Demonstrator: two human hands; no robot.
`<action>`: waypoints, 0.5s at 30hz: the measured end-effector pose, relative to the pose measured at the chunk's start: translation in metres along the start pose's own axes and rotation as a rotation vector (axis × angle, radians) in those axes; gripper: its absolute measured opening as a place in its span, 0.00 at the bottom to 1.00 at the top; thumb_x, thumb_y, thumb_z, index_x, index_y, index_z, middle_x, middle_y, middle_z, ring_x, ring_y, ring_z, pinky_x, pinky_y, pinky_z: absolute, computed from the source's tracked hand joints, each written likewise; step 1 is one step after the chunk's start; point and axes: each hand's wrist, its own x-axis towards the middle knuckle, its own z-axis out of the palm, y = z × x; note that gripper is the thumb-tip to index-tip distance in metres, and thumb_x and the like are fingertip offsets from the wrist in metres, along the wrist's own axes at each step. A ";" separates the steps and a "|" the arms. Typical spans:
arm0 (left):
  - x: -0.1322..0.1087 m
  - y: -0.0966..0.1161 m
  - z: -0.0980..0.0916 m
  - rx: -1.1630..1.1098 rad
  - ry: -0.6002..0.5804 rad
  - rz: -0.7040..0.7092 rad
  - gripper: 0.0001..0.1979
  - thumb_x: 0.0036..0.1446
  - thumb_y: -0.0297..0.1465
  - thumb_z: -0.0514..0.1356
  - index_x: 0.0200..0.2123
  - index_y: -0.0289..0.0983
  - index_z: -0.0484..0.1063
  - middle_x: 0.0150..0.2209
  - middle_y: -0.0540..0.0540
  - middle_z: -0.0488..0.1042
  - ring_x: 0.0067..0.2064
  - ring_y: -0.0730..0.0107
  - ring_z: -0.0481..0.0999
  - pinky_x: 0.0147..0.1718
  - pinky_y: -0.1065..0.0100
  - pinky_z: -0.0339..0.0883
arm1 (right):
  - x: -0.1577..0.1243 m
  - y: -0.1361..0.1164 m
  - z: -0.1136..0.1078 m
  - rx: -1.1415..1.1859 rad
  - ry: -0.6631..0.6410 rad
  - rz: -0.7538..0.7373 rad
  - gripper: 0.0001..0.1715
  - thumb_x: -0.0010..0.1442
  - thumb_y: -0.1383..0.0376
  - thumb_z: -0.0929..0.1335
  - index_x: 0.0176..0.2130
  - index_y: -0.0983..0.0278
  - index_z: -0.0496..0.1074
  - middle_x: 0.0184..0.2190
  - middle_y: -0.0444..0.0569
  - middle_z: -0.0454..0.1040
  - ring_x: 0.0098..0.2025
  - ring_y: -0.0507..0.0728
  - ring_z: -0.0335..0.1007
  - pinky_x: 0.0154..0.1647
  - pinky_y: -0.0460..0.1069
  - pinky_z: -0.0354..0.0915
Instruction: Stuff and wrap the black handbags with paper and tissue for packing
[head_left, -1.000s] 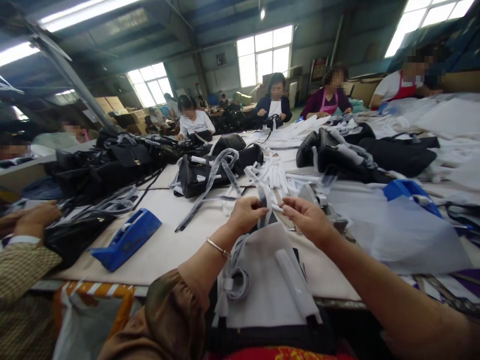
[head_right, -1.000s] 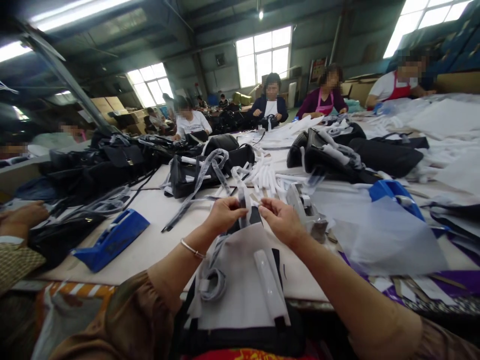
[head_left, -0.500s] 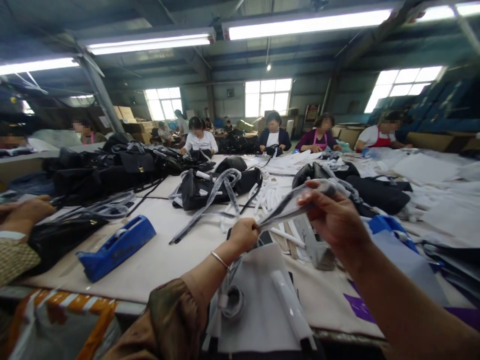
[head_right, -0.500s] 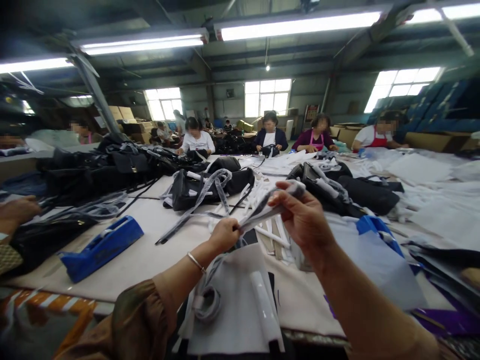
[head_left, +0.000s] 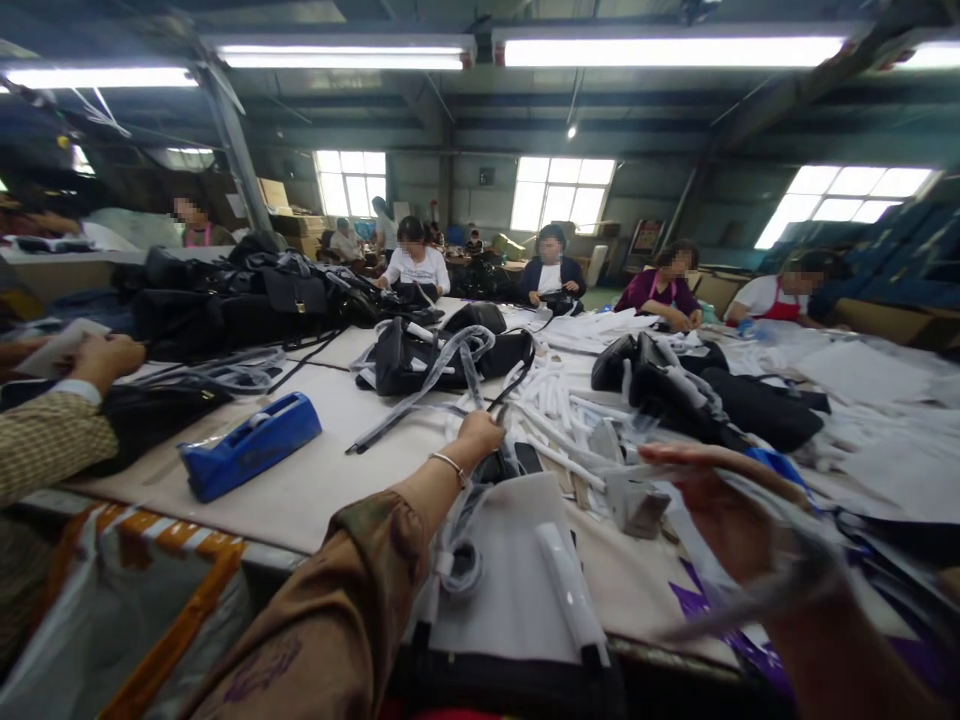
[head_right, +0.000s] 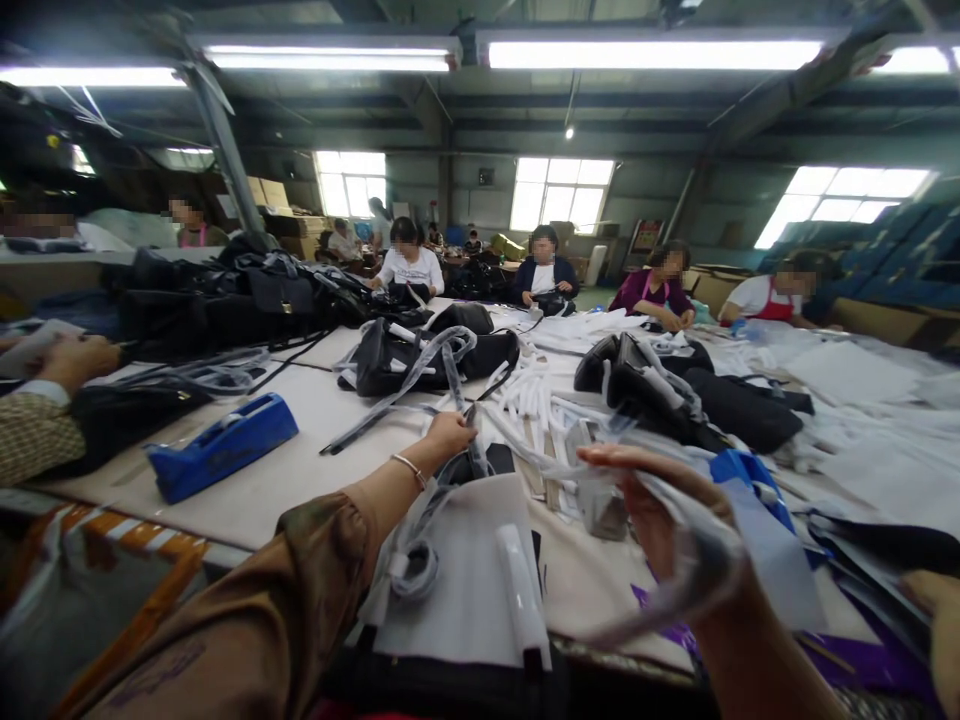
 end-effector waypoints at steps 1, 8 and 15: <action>-0.004 0.001 -0.003 -0.022 0.007 -0.009 0.07 0.45 0.25 0.66 0.20 0.35 0.71 0.22 0.43 0.73 0.35 0.57 0.77 0.35 0.65 0.67 | -0.001 0.007 0.007 0.024 -0.044 0.061 0.11 0.56 0.52 0.72 0.41 0.48 0.79 0.43 0.48 0.81 0.48 0.67 0.77 0.53 0.62 0.70; -0.071 0.033 -0.033 -0.189 -0.084 0.072 0.14 0.61 0.39 0.58 0.39 0.34 0.74 0.37 0.38 0.79 0.42 0.59 0.78 0.40 0.65 0.69 | 0.006 0.038 0.050 0.084 -0.094 0.231 0.17 0.54 0.55 0.74 0.43 0.59 0.82 0.48 0.54 0.80 0.51 0.68 0.75 0.57 0.62 0.67; -0.159 0.066 -0.022 -0.835 -0.868 0.135 0.26 0.53 0.53 0.64 0.36 0.32 0.74 0.33 0.39 0.80 0.36 0.60 0.81 0.39 0.62 0.73 | 0.028 0.067 0.071 -0.099 -0.167 -0.024 0.17 0.53 0.61 0.73 0.44 0.61 0.81 0.48 0.54 0.79 0.52 0.64 0.74 0.58 0.60 0.66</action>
